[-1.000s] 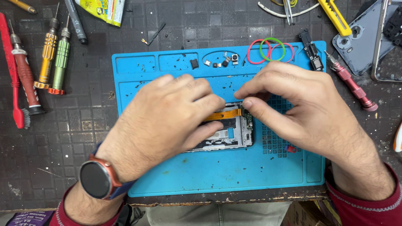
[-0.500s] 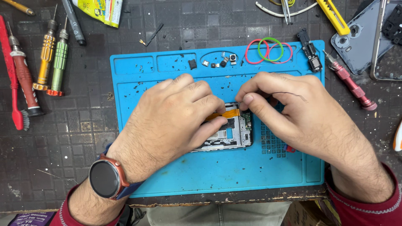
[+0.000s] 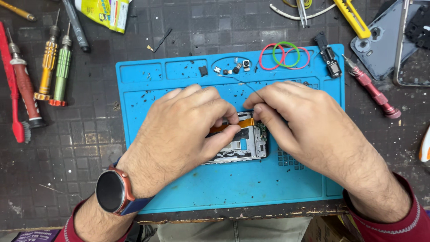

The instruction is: The person repairs a disassembled smartphone on a blue silicone mat, pressing a flex cable connector into the phone midframe and adjusting small internal components by hand. They use tweezers to work near the board, then lift the phone, align a replacement display assembly with its attached flex cable, and press it into place on the frame.

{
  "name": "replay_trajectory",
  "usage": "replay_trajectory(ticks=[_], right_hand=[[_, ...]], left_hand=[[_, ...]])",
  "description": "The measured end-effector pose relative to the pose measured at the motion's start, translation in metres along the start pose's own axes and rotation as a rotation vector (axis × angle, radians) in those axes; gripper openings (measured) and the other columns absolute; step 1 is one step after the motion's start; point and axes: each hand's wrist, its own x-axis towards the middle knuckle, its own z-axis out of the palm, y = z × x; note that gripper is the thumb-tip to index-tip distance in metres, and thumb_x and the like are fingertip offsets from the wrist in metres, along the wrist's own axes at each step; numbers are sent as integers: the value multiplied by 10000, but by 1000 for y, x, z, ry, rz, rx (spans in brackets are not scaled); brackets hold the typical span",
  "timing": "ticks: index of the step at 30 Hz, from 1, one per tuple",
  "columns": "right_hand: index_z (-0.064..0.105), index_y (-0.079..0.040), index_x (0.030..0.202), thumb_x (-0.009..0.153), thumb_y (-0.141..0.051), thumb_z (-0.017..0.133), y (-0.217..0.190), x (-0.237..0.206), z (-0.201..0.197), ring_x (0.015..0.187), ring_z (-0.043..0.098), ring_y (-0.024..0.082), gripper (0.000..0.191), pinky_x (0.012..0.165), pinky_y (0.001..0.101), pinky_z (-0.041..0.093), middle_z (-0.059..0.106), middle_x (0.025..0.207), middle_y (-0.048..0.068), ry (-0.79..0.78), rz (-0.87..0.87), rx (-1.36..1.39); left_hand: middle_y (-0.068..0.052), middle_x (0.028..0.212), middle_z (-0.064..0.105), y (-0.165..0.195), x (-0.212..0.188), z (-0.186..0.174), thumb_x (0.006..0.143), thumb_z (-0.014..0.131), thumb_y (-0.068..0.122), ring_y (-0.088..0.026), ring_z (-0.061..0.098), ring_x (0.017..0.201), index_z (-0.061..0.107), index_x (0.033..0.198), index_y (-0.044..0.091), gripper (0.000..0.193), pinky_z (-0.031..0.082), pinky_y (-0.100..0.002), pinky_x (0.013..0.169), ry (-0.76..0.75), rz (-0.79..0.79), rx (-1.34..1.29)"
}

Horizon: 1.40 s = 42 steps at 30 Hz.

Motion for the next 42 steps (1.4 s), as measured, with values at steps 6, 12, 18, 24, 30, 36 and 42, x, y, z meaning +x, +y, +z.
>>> replay_trajectory(ticks=[6, 12, 18, 24, 30, 36, 42], right_hand=[[677, -41, 1096, 958, -116, 621, 3, 2, 3, 904, 690, 318, 167, 753, 430, 545, 696, 929, 129, -21, -3, -14], [671, -45, 1079, 962, -92, 602, 5, 3, 2, 900, 698, 302, 144, 745, 426, 546, 683, 893, 127, -57, 17, -3], [666, -37, 1090, 921, -40, 586, 5, 3, 2, 907, 705, 288, 188, 765, 418, 551, 695, 892, 115, -43, -11, 26], [672, -41, 1111, 969, -59, 588, 3, 2, -3, 862, 737, 258, 165, 730, 381, 567, 738, 860, 84, -3, 37, 82], [690, -55, 1117, 975, -73, 595, -1, 1, -4, 817, 770, 216, 172, 678, 338, 590, 757, 868, 70, -1, 90, 100], [693, -54, 1106, 971, -75, 588, 1, 0, -4, 793, 781, 196, 172, 645, 332, 591, 768, 882, 66, -29, 151, 155], [693, -37, 1073, 984, -86, 574, 4, 3, 1, 888, 724, 261, 157, 764, 385, 558, 734, 862, 91, -37, 50, 81]], left_hand=[[-21, 804, 628, 0, 0, 0, 840, 785, 250, -238, 624, 796, 716, 888, 128, 149, 479, -404, 710, -2, 18, 36], [-13, 808, 634, -1, 0, 0, 836, 781, 254, -232, 631, 801, 715, 885, 133, 146, 477, -400, 702, -8, 8, 17], [-12, 818, 636, -1, -1, -1, 836, 783, 265, -232, 630, 805, 714, 892, 138, 155, 475, -398, 698, -8, 11, 9], [-6, 814, 630, -3, 0, -1, 841, 781, 259, -227, 626, 802, 706, 892, 137, 152, 470, -394, 696, -20, 14, -3], [-12, 803, 614, -3, -1, -1, 841, 784, 256, -235, 621, 816, 697, 891, 134, 158, 465, -394, 706, -5, 32, 7], [-10, 808, 618, -4, -2, -2, 844, 781, 253, -232, 620, 811, 698, 891, 137, 151, 460, -394, 706, -13, 25, 5], [-9, 813, 623, -2, -1, 0, 844, 781, 252, -232, 621, 816, 697, 886, 142, 146, 463, -397, 715, 3, 31, 24]])
